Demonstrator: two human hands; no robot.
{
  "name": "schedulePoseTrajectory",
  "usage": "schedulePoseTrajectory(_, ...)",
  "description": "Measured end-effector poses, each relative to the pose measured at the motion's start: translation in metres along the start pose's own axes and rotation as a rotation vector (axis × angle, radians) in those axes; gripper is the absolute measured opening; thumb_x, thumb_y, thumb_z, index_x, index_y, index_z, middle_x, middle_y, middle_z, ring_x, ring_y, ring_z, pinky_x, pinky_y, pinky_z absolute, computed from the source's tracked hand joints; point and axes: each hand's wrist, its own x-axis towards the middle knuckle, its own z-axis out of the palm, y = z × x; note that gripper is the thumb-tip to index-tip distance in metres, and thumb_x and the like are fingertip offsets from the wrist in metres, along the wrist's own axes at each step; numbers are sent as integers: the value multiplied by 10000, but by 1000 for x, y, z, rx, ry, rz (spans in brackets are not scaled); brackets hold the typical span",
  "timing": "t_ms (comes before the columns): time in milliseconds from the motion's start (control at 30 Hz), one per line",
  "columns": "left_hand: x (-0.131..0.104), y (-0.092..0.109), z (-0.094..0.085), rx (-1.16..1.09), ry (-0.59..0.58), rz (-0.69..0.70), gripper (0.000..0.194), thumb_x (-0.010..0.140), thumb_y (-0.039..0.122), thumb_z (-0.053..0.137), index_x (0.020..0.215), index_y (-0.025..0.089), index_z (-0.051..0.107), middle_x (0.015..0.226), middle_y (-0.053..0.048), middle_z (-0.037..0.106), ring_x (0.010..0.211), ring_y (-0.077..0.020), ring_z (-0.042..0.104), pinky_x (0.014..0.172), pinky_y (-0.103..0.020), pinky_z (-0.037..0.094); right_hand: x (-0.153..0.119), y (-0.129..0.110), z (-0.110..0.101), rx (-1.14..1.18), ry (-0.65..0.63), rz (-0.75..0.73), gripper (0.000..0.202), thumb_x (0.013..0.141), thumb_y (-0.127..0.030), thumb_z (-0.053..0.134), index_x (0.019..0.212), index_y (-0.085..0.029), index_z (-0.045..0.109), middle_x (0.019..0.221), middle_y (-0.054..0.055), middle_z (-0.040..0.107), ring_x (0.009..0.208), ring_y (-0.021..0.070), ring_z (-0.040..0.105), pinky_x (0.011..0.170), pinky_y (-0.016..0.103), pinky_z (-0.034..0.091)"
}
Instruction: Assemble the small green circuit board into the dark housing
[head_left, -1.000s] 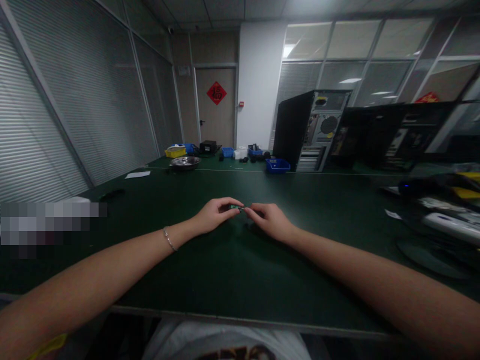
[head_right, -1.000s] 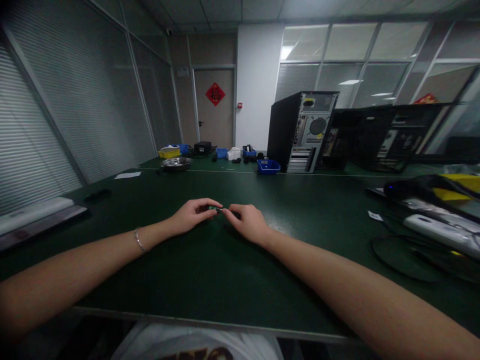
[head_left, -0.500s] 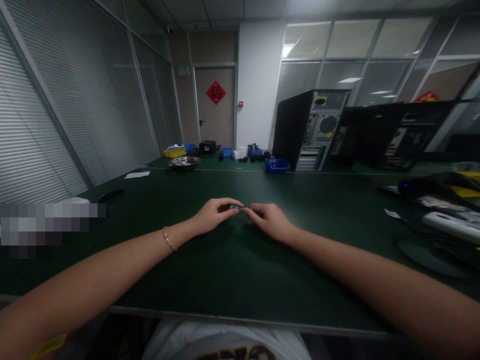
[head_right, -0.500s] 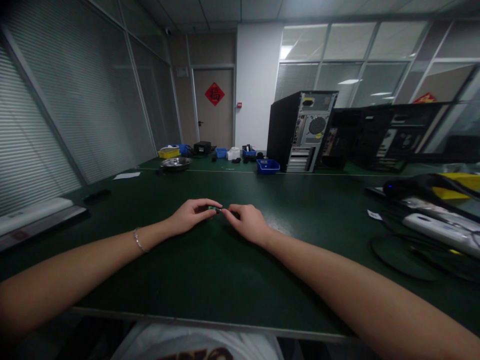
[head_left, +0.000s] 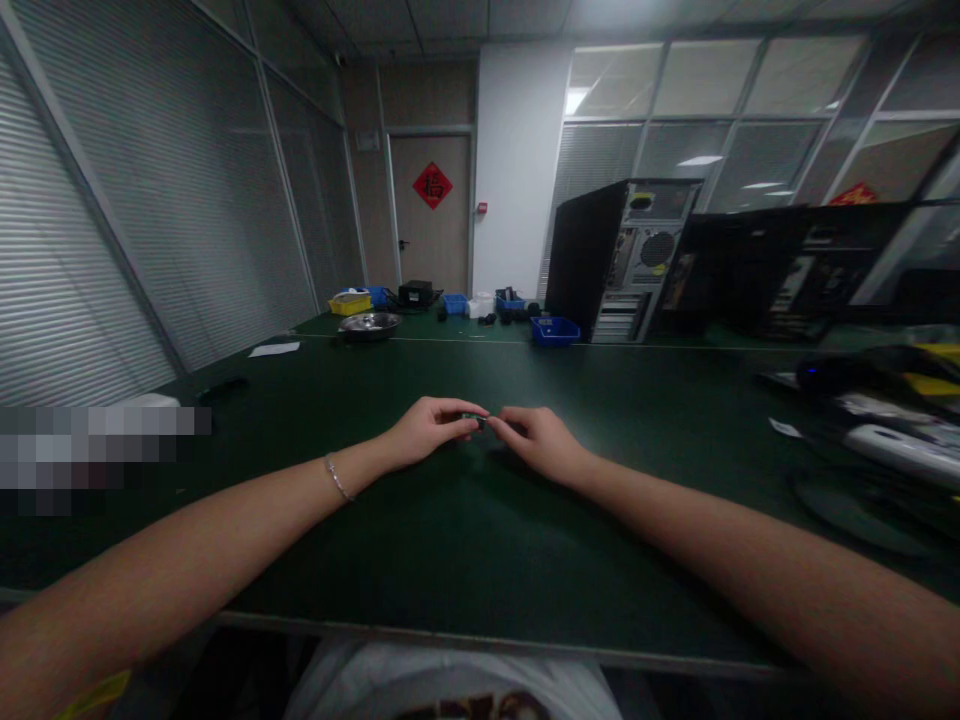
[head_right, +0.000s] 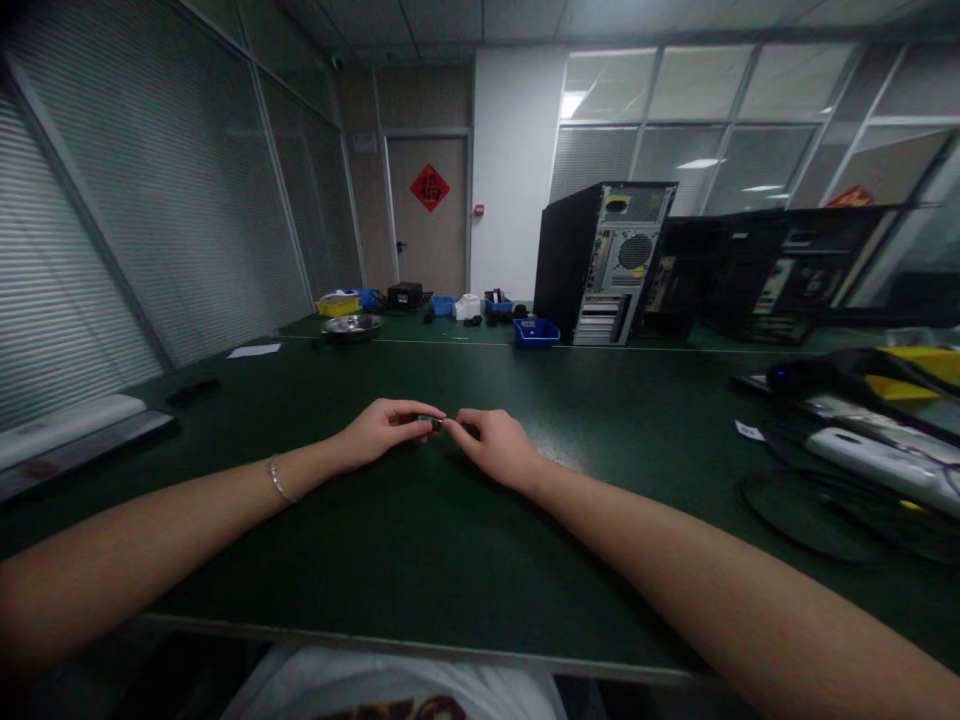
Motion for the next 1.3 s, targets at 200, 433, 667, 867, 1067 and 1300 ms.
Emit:
schedulePoseTrajectory(200,1,0,0,-70,-13,-11,341,835,276,628,1147,140,644,986,-88,687,802,-162,614,752,-306,496,1,1,0,22,0,-24,362,951,-442,398,854,-184,632,703,8,599,623,131,513,577,234,337)
schedulePoseTrajectory(433,0,0,0,-32,43,18,326,844,285,618,1150,175,644,1078,-83,663,826,-159,620,752,-294,501,0,-3,-1,18,-6,1,365,948,-441,403,854,-178,638,692,12,599,597,128,495,549,234,319)
schedulePoseTrajectory(667,-1,0,-1,27,9,45,334,843,302,618,1153,180,642,1037,-76,673,835,-176,627,729,-287,494,1,0,-1,8,-3,-31,362,951,-436,405,841,-178,632,683,4,590,596,121,496,560,231,326)
schedulePoseTrajectory(867,0,-1,-1,-22,-12,25,324,840,286,621,1141,170,648,1039,-78,666,831,-169,620,756,-301,497,0,1,-1,44,-18,-55,361,952,-433,400,861,-178,639,696,4,591,603,123,506,552,229,325)
schedulePoseTrajectory(1067,0,1,1,-18,8,16,326,830,284,631,1131,160,647,1016,-77,664,828,-174,615,761,-311,485,0,0,0,38,6,-30,376,949,-448,400,840,-177,637,683,6,594,606,128,502,565,234,334)
schedulePoseTrajectory(1300,-2,2,-2,117,45,65,300,841,296,607,1115,182,652,1083,-75,612,925,-195,579,800,-321,463,1,2,1,61,61,-31,376,954,-440,396,848,-173,638,685,6,595,620,136,524,585,244,361)
